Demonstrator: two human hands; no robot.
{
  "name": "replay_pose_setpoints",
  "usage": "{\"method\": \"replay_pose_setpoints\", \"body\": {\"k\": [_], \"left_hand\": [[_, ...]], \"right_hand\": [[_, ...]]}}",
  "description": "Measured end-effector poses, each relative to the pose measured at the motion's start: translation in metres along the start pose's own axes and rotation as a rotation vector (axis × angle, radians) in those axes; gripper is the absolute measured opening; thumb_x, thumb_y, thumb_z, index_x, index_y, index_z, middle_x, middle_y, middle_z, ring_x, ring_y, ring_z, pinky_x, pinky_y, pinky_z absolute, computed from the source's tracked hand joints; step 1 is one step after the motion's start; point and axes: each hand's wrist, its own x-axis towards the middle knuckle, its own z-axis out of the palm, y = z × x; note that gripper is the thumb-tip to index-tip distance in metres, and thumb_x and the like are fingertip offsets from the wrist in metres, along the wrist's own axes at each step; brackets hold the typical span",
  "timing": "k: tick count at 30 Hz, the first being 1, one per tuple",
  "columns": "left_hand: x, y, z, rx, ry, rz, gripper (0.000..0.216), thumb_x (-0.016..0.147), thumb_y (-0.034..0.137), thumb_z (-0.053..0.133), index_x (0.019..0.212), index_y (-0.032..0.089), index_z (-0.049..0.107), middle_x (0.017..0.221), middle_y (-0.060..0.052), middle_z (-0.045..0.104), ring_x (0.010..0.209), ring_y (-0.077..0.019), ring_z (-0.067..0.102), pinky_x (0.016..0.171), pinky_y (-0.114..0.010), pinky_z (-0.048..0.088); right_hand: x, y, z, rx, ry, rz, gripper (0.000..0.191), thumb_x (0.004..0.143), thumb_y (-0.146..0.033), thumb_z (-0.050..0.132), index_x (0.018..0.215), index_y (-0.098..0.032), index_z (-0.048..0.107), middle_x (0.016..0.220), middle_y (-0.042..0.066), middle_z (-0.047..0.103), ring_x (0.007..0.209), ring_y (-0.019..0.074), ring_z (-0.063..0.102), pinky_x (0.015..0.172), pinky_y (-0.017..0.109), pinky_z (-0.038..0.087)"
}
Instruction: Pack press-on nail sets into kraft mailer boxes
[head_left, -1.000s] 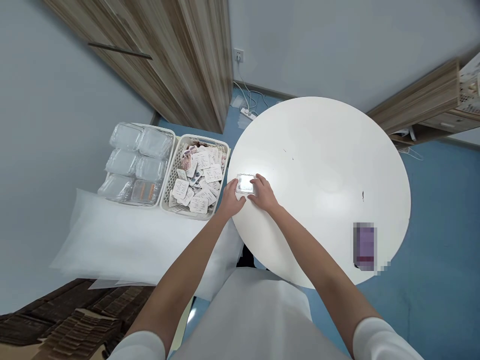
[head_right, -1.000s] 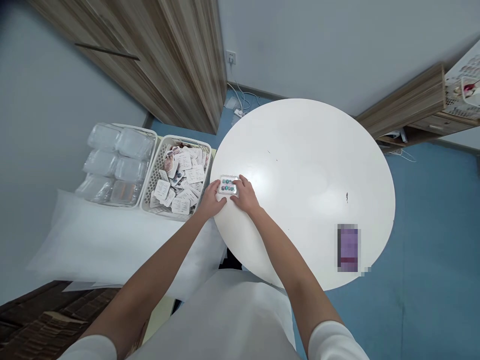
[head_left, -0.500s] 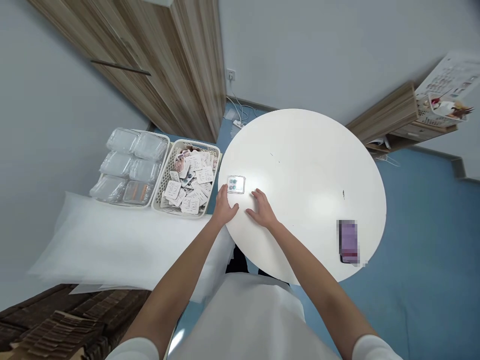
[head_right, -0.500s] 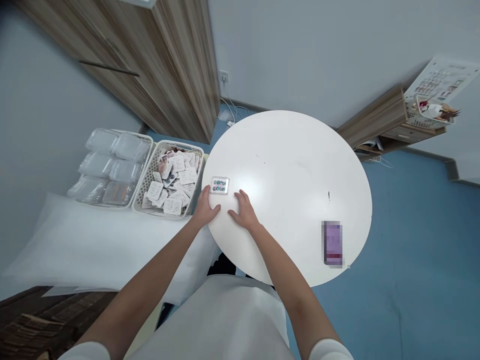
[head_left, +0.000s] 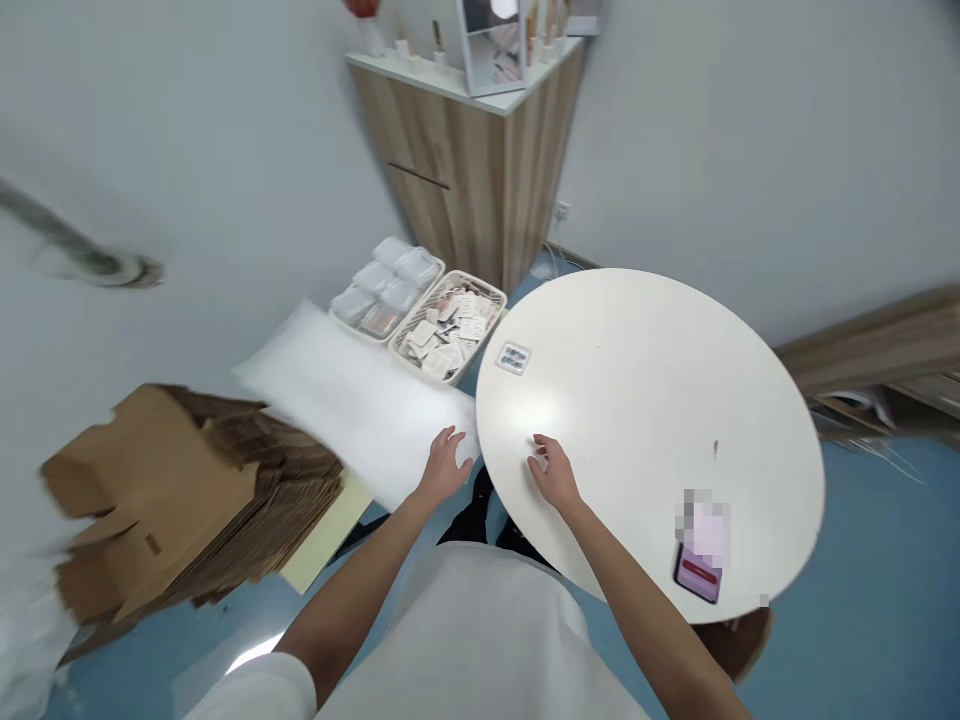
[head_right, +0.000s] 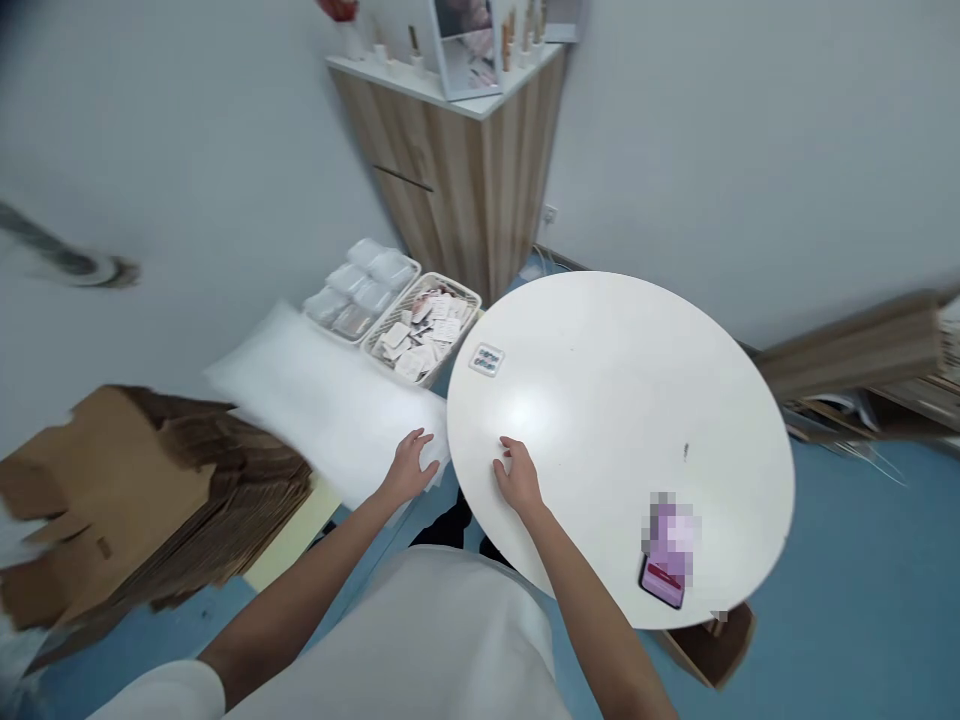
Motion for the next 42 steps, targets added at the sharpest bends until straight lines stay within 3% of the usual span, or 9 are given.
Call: {"method": "replay_pose_setpoints", "body": {"k": [6, 10, 13, 18, 26, 29, 33, 37, 42], "left_hand": [[-0.055, -0.038, -0.019, 0.171, 0.020, -0.220, 0.046, 0.076, 0.035, 0.047, 0.118, 0.017, 0.046, 0.133, -0.012, 0.035, 0.127, -0.0294, 0.023, 0.099, -0.045, 0.028], [-0.064, -0.062, -0.033, 0.238, 0.062, -0.302, 0.050, 0.074, 0.035, 0.049, 0.119, 0.015, 0.044, 0.135, -0.013, 0.034, 0.128, -0.0292, 0.023, 0.101, -0.043, 0.024], [-0.059, -0.076, -0.041, 0.243, 0.072, -0.295, 0.053, 0.073, 0.033, 0.050, 0.122, 0.014, 0.040, 0.137, -0.014, 0.030, 0.129, -0.0278, 0.021, 0.102, -0.043, 0.021], [-0.036, -0.098, -0.053, 0.184, 0.082, -0.191, 0.059, 0.072, 0.032, 0.054, 0.124, 0.016, 0.034, 0.140, -0.015, 0.024, 0.129, -0.0275, 0.019, 0.101, -0.044, 0.021], [-0.004, -0.125, -0.066, 0.141, 0.054, -0.106, 0.063, 0.068, 0.032, 0.060, 0.125, 0.018, 0.035, 0.138, -0.014, 0.027, 0.128, -0.0293, 0.021, 0.100, -0.045, 0.021], [0.001, -0.128, -0.069, 0.138, 0.047, -0.093, 0.067, 0.065, 0.034, 0.063, 0.124, 0.019, 0.036, 0.135, -0.014, 0.033, 0.126, -0.0307, 0.024, 0.100, -0.046, 0.019], [0.003, -0.123, -0.072, 0.101, 0.077, -0.127, 0.077, 0.061, 0.047, 0.064, 0.126, 0.019, 0.034, 0.130, -0.015, 0.037, 0.122, -0.0333, 0.029, 0.099, -0.050, 0.016], [0.002, -0.112, -0.077, 0.046, 0.124, -0.145, 0.072, 0.063, 0.052, 0.060, 0.124, 0.020, 0.037, 0.127, -0.015, 0.040, 0.118, -0.0331, 0.033, 0.098, -0.051, 0.017], [0.002, -0.099, -0.087, -0.034, 0.201, -0.075, 0.039, 0.076, 0.036, 0.051, 0.112, 0.022, 0.048, 0.112, -0.009, 0.055, 0.105, -0.0247, 0.048, 0.097, -0.046, 0.021]], "right_hand": [[0.012, -0.034, 0.038, -0.046, -0.320, -0.117, 0.032, 0.078, -0.026, 0.044, 0.109, -0.020, 0.051, 0.107, 0.006, 0.056, 0.099, 0.0195, 0.052, 0.085, 0.036, 0.043], [0.026, -0.058, 0.073, -0.080, -0.513, -0.131, 0.035, 0.076, -0.030, 0.049, 0.109, -0.019, 0.052, 0.110, 0.008, 0.057, 0.103, 0.0208, 0.052, 0.085, 0.034, 0.043], [0.041, -0.070, 0.100, -0.051, -0.561, -0.077, 0.044, 0.072, -0.035, 0.056, 0.112, -0.019, 0.051, 0.113, 0.009, 0.056, 0.105, 0.0222, 0.051, 0.086, 0.035, 0.042], [0.061, -0.083, 0.147, 0.168, -0.472, 0.060, 0.055, 0.066, -0.040, 0.061, 0.115, -0.020, 0.048, 0.121, 0.011, 0.050, 0.110, 0.0247, 0.049, 0.084, 0.038, 0.045], [0.073, -0.096, 0.202, 0.420, -0.070, 0.266, 0.077, 0.065, -0.035, 0.060, 0.131, -0.024, 0.021, 0.125, 0.015, 0.041, 0.101, 0.0243, 0.052, 0.071, 0.037, 0.048], [0.081, -0.102, 0.206, 0.401, -0.030, 0.298, 0.076, 0.064, -0.038, 0.060, 0.129, -0.022, 0.025, 0.115, 0.013, 0.047, 0.089, 0.0219, 0.055, 0.068, 0.034, 0.048], [0.086, -0.119, 0.204, 0.232, -0.009, 0.301, 0.054, 0.066, -0.046, 0.055, 0.112, -0.019, 0.047, 0.094, 0.009, 0.055, 0.083, 0.0217, 0.055, 0.071, 0.036, 0.047], [0.084, -0.144, 0.198, 0.105, 0.098, 0.161, 0.037, 0.067, -0.049, 0.052, 0.088, -0.020, 0.057, 0.100, 0.009, 0.054, 0.092, 0.0232, 0.051, 0.077, 0.037, 0.043], [0.080, -0.175, 0.187, 0.256, -0.132, 0.039, 0.033, 0.071, -0.050, 0.047, 0.072, -0.018, 0.056, 0.070, 0.002, 0.056, 0.065, 0.0147, 0.051, 0.061, 0.028, 0.043]]}}
